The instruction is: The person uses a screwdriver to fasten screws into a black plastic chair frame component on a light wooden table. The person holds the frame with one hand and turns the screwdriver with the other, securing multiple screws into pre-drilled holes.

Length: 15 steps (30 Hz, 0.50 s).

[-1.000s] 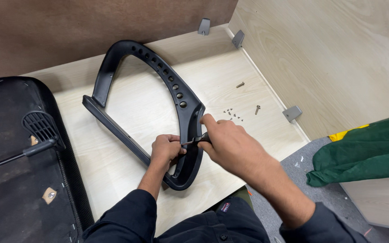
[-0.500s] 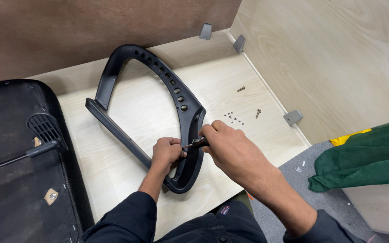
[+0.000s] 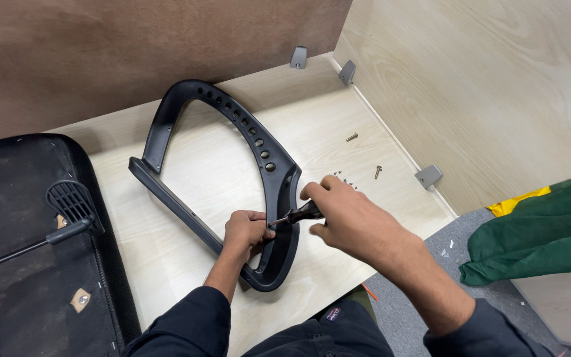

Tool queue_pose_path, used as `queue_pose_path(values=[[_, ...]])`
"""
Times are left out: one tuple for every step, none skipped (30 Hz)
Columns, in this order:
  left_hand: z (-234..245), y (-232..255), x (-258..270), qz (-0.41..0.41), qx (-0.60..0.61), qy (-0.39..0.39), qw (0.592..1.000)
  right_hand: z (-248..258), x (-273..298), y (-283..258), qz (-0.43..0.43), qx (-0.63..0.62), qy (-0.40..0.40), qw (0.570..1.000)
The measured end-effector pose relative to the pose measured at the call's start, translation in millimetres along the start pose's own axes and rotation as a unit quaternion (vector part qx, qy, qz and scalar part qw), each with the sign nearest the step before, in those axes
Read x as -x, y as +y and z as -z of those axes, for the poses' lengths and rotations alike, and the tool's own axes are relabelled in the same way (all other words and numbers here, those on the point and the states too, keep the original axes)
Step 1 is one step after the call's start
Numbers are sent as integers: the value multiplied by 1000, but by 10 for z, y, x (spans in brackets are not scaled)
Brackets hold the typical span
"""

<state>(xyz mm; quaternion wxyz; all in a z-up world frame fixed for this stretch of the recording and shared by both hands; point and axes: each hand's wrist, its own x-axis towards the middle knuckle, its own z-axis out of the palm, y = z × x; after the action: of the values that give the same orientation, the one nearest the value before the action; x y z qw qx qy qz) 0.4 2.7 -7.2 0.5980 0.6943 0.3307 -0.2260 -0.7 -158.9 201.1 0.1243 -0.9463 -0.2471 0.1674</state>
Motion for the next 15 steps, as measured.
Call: queue_pose_path(values=[[6, 4, -6, 3, 1, -1, 1000, -4, -4, 14, -16, 4, -12, 1000], [6, 5, -6, 7, 4, -3, 1000, -6, -5, 23, -31, 9, -25, 999], [5, 6, -6, 11, 6, -5, 1000, -13, -4, 23, -46, 14, -38, 998], [4, 4, -3, 14, 10, -6, 1000, -26, 9, 17, -32, 16, -28, 999], [8, 6, -3, 16, 15, -7, 1000, -45, 29, 3, -18, 18, -17, 1000], [12, 5, -1, 19, 20, -7, 1000, -64, 44, -16, -3, 20, -6, 1000], [7, 3, 4, 15, 10, -5, 1000, -88, 49, -41, -9, 22, -6, 1000], [-3, 2, 7, 12, 1, -3, 1000, -112, 47, -69, -15, 23, -5, 1000], [-11, 1, 11, 9, -9, -2, 1000, -125, 38, -86, -21, 24, -5, 999], [-11, 3, 11, 10, -11, 1, 1000, -125, 21, -95, -21, 24, -7, 999], [-12, 6, 11, 12, -13, 3, 1000, -122, 2, -102, -21, 23, -9, 999], [-16, 9, 7, 14, -15, 4, 1000, -114, -14, -105, -21, 23, -11, 999], [-16, 9, 5, 13, -10, 3, 1000, -105, -25, -109, -32, 32, -24, 999], [-11, 9, 5, 11, -5, 3, 1000, -93, -30, -114, -43, 42, -37, 998], [-4, 11, 3, 10, 0, 2, 1000, -80, -35, -121, -53, 51, -50, 996]])
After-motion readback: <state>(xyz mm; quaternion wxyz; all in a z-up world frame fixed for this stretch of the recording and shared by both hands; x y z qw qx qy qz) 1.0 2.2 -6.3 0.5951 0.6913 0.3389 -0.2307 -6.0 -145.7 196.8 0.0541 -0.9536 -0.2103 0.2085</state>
